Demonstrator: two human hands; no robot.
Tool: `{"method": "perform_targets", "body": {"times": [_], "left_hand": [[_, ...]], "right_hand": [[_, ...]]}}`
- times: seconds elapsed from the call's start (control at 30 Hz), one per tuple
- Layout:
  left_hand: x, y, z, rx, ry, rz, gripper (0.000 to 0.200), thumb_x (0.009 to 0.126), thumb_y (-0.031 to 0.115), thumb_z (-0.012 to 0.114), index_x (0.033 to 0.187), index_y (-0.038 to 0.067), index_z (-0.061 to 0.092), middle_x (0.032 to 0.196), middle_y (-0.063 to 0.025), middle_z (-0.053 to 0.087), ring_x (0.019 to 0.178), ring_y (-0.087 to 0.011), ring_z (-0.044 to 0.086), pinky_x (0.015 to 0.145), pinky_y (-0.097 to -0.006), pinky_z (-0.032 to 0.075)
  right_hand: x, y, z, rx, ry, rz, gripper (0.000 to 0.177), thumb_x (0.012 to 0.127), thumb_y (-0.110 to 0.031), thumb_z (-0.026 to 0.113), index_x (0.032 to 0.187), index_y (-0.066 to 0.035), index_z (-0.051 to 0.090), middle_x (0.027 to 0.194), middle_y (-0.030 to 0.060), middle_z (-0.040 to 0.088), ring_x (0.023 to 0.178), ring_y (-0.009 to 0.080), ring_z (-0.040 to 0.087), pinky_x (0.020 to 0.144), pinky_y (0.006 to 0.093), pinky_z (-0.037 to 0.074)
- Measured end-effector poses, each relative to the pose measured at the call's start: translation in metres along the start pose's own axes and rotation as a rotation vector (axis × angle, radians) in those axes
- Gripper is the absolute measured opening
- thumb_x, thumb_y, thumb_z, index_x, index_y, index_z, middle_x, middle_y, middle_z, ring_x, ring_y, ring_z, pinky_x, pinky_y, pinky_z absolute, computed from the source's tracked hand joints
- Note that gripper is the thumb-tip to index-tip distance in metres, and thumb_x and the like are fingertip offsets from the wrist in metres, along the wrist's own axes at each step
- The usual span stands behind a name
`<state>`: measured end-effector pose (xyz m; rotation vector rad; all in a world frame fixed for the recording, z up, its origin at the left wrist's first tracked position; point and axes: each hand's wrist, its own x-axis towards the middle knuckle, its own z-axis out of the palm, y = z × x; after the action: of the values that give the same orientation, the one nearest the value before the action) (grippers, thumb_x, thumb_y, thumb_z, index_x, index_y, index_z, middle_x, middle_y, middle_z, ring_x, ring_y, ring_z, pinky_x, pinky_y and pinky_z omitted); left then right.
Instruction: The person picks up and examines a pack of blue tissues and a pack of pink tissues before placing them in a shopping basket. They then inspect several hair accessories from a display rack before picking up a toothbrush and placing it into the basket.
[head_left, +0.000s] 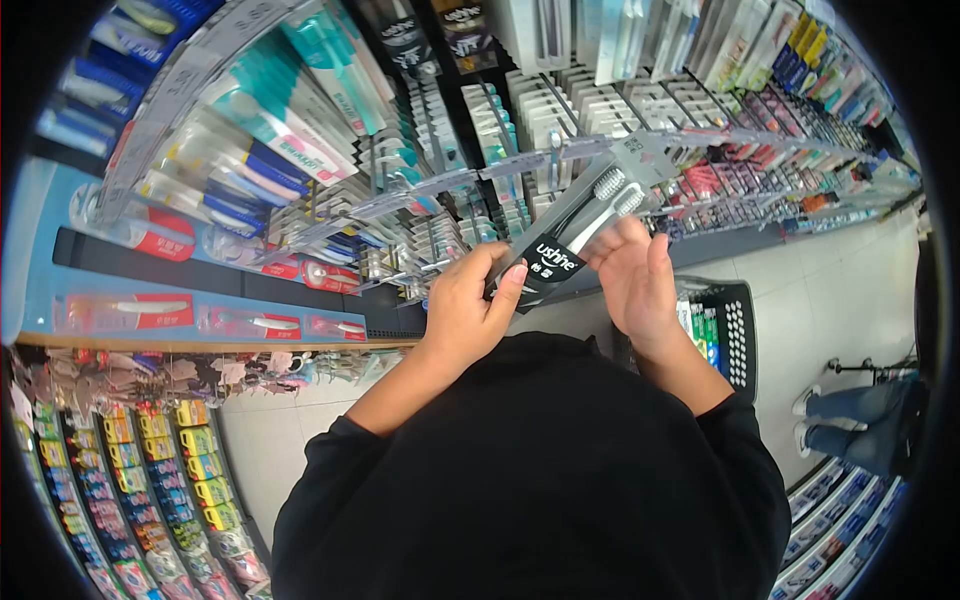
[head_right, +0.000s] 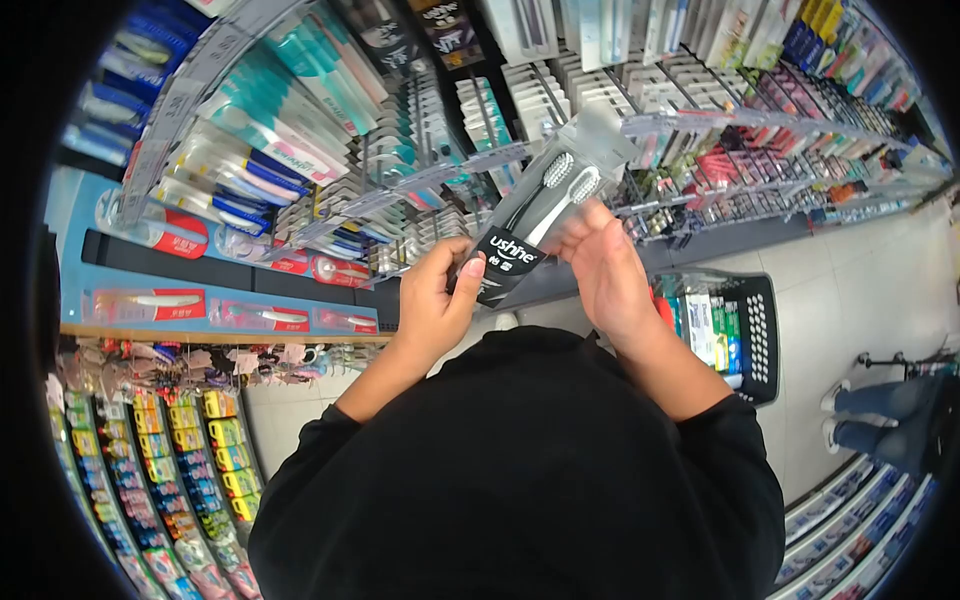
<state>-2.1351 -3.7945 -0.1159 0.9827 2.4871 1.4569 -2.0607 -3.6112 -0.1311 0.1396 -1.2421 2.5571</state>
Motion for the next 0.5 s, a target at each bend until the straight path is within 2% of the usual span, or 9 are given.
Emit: {"method": "perform_targets", "body": {"times": [0.1,0.13,0.17,0.23,0.27,0.3,0.37,0.43,0.5], "left_hand": [[0.004,0.001,0.012,-0.013,-0.066,0.061,0.026,0.085,0.023,0.062,0.099,0.002,0.058,0.073,-0.0127,0.061,0.064,-0.0260,0.060,0.060,-0.0324,0.046],[0.005,0.002,0.017,-0.035,-0.125,0.068,0.026,0.085,0.023,0.062,0.100,0.002,0.058,0.073,-0.0129,0.062,0.064,-0.0257,0.060,0.060,-0.0319,0.046],[0.006,0.001,0.022,-0.102,-0.215,0.022,0.026,0.083,0.019,0.065,0.102,0.002,0.059,0.078,-0.0114,0.063,0.067,-0.0202,0.060,0.062,-0.0288,0.046],[0.006,-0.003,0.036,-0.258,-0.268,-0.018,0.029,0.082,0.013,0.066,0.108,0.001,0.057,0.087,-0.0092,0.064,0.072,-0.0144,0.059,0.065,-0.0262,0.046],[0.007,-0.004,0.043,-0.311,-0.270,-0.062,0.034,0.082,0.008,0.065,0.113,0.000,0.053,0.093,-0.0071,0.063,0.078,-0.0110,0.057,0.068,-0.0248,0.046],[0.007,-0.008,0.048,-0.349,-0.299,-0.130,0.035,0.083,0.006,0.063,0.116,0.000,0.051,0.095,-0.0079,0.062,0.081,-0.0119,0.057,0.072,-0.0247,0.046],[0.006,-0.019,0.059,-0.442,-0.337,-0.214,0.031,0.085,0.005,0.061,0.114,0.000,0.052,0.095,-0.0081,0.063,0.083,-0.0117,0.057,0.075,-0.0247,0.045],[0.007,-0.026,0.065,-0.402,-0.464,-0.274,0.027,0.086,0.006,0.060,0.112,0.000,0.054,0.094,-0.0083,0.063,0.083,-0.0116,0.058,0.077,-0.0250,0.045],[0.004,-0.027,0.073,-0.360,-0.569,-0.312,0.025,0.086,0.006,0.059,0.110,0.000,0.055,0.093,-0.0084,0.064,0.083,-0.0114,0.058,0.077,-0.0252,0.045]], "right_hand": [[-0.011,-0.012,-0.017,-0.250,0.126,-0.018,0.044,0.094,-0.036,0.048,0.115,0.002,0.053,0.100,0.0088,0.062,0.092,0.0137,0.055,0.081,0.0296,0.041],[-0.014,-0.021,-0.025,-0.302,0.277,0.022,0.026,0.089,-0.024,0.059,0.099,0.000,0.060,0.087,0.0046,0.062,0.082,0.0105,0.055,0.076,0.0260,0.042],[-0.021,-0.027,-0.044,-0.353,0.322,0.074,0.022,0.086,-0.022,0.063,0.093,-0.001,0.061,0.084,0.0026,0.062,0.079,0.0096,0.055,0.074,0.0247,0.042],[-0.035,-0.053,-0.055,-0.325,0.396,0.019,0.019,0.084,-0.017,0.064,0.095,-0.002,0.061,0.087,0.0023,0.063,0.078,0.0084,0.054,0.072,0.0240,0.042],[-0.047,-0.059,-0.067,-0.306,0.532,0.006,0.019,0.083,-0.016,0.063,0.096,-0.003,0.061,0.088,0.0020,0.063,0.079,0.0082,0.054,0.071,0.0237,0.042],[-0.062,-0.066,-0.080,-0.284,0.663,-0.009,0.019,0.082,-0.015,0.063,0.097,-0.003,0.060,0.089,0.0017,0.063,0.079,0.0080,0.054,0.070,0.0234,0.042],[-0.095,-0.075,-0.105,-0.417,0.926,-0.055,0.020,0.082,-0.016,0.062,0.097,-0.002,0.061,0.087,0.0023,0.063,0.076,0.0085,0.054,0.067,0.0241,0.041],[-0.143,-0.072,-0.140,-0.670,1.163,0.020,0.022,0.081,-0.019,0.063,0.094,-0.001,0.061,0.082,0.0039,0.062,0.068,0.0096,0.053,0.065,0.0252,0.041],[-0.195,-0.064,-0.170,-0.584,1.253,0.220,0.030,0.081,-0.021,0.063,0.101,-0.001,0.057,0.086,0.0070,0.063,0.068,0.0123,0.055,0.064,0.0254,0.043]]}}
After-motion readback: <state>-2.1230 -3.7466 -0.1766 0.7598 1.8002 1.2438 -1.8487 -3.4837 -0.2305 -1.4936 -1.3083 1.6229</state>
